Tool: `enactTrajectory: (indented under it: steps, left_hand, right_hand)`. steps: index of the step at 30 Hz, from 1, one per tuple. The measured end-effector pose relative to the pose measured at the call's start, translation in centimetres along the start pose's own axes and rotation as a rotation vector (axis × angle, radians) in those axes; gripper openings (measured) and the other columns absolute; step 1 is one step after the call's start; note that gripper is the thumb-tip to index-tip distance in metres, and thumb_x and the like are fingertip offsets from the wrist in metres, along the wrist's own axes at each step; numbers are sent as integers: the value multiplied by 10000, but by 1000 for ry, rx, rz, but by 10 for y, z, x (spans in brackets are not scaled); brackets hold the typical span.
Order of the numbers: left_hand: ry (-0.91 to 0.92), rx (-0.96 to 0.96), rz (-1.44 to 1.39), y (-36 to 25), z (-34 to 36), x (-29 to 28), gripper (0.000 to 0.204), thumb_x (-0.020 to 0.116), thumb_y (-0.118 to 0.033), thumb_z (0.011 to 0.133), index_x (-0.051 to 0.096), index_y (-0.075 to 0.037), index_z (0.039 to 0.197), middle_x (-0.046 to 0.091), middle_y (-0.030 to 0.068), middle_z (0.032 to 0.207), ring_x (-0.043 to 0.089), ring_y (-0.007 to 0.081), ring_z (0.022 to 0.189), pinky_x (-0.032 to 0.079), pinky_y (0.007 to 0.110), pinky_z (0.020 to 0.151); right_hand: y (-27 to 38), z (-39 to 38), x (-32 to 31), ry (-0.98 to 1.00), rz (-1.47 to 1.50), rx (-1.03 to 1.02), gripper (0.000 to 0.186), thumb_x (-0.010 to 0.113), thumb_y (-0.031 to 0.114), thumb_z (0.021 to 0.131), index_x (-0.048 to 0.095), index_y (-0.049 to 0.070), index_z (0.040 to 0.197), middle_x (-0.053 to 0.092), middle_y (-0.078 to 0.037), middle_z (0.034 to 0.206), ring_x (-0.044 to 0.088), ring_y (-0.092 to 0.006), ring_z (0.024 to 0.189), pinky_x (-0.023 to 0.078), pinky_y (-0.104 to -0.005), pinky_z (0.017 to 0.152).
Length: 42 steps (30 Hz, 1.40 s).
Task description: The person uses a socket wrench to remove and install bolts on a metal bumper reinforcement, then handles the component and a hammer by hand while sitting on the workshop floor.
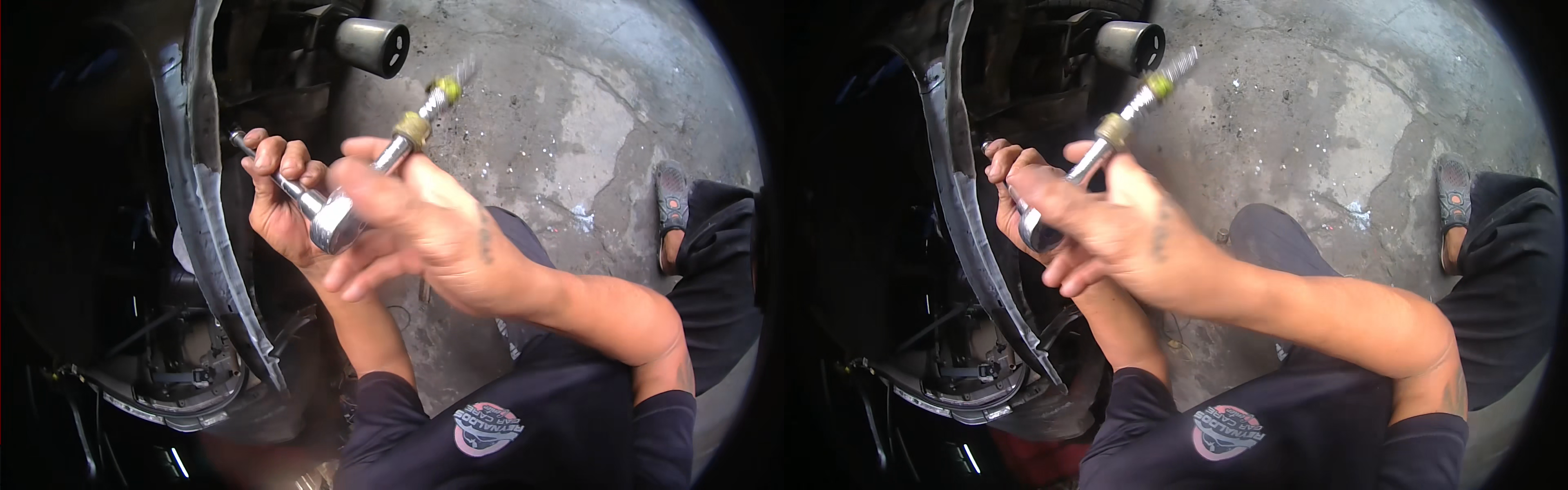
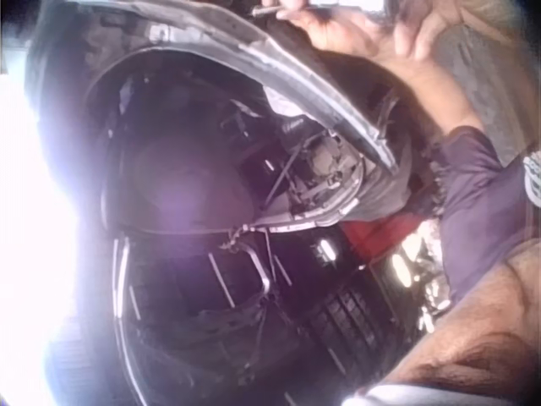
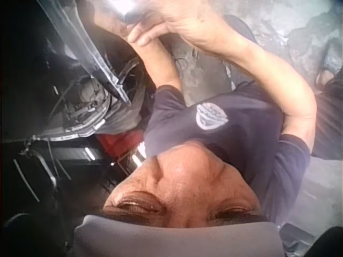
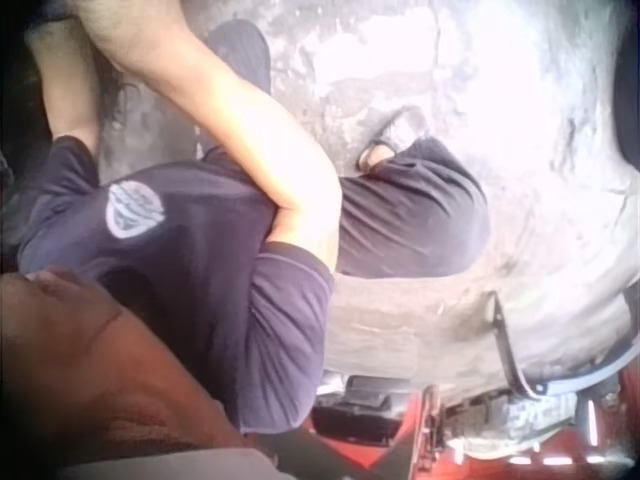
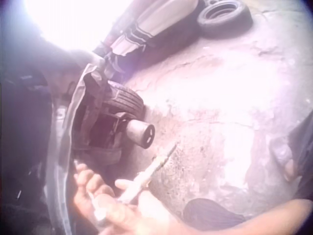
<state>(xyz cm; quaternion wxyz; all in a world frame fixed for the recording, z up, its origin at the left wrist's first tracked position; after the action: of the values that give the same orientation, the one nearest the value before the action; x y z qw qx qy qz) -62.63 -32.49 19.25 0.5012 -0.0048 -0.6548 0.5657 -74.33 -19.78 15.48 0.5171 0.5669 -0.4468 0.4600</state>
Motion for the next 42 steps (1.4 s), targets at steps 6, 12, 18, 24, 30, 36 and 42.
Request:
enactTrajectory:
  steps: [6,12,18,24,30,36,42]
  left_hand:
    - [-239,45,129,10,-4,4,313,445,-252,1075,523,-51,1302,639,69,1019,650,214,921,582,408,857]
    - [-357,73,475,-4,-13,-10,395,493,-345,1056,528,-73,1339,677,69,1074,685,200,834,590,378,777]
    - [-518,261,1273,3,-12,-21,393,526,-296,1050,617,79,1128,694,173,898,707,237,757,594,346,671]
    - [-638,718,1751,9,-2,-4,243,630,-80,978,636,82,1159,607,53,644,547,90,528,461,233,504]
    - [-682,751,1895,24,10,1,326,642,-98,970,613,78,1243,610,59,635,540,98,502,444,245,487]
    - [-797,940,2236,20,9,11,264,685,-85,910,675,29,1148,596,161,894,615,294,829,487,400,721]
    - [-971,1119,2165,34,29,-9,330,695,-146,927,662,31,1202,532,214,1108,550,366,1056,450,466,927]
  right_hand:
    - [16,23,6,50,-516,-544,316,651,127,899,493,2,1143,657,-200,936,691,-266,647,536,-379,513]
    - [5,8,0,36,-1488,-843,253,669,88,816,589,42,1052,587,-157,863,666,-333,721,561,-416,662]
    - [-10,14,-44,55,-1185,-810,299,607,11,815,605,8,1114,604,-217,880,657,-376,737,553,-430,630]
    - [-3,18,-75,-2,-1004,-720,276,615,5,848,644,-1,1122,543,-63,729,537,-164,616,474,-352,622]
    - [4,14,-80,-2,-904,-525,359,611,5,851,652,19,1208,574,15,728,482,-54,627,478,-242,730]
    - [29,22,-90,-10,-971,-393,353,592,6,850,646,-4,1198,631,-27,924,579,-72,792,488,-258,780]
    - [60,48,-86,43,-973,-327,350,572,13,877,600,-44,1220,654,-83,963,618,-130,897,495,-273,793]
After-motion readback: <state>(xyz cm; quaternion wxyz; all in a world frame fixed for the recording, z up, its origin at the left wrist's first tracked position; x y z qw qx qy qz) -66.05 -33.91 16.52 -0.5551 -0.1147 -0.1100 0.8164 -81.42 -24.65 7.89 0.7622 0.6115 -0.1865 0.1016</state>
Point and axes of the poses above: each hand's wrist, its own z-axis towards the middle knuckle, its own x-axis out of the palm, y = z × x, the point moved 1 cm from there along z, towards the middle knuckle
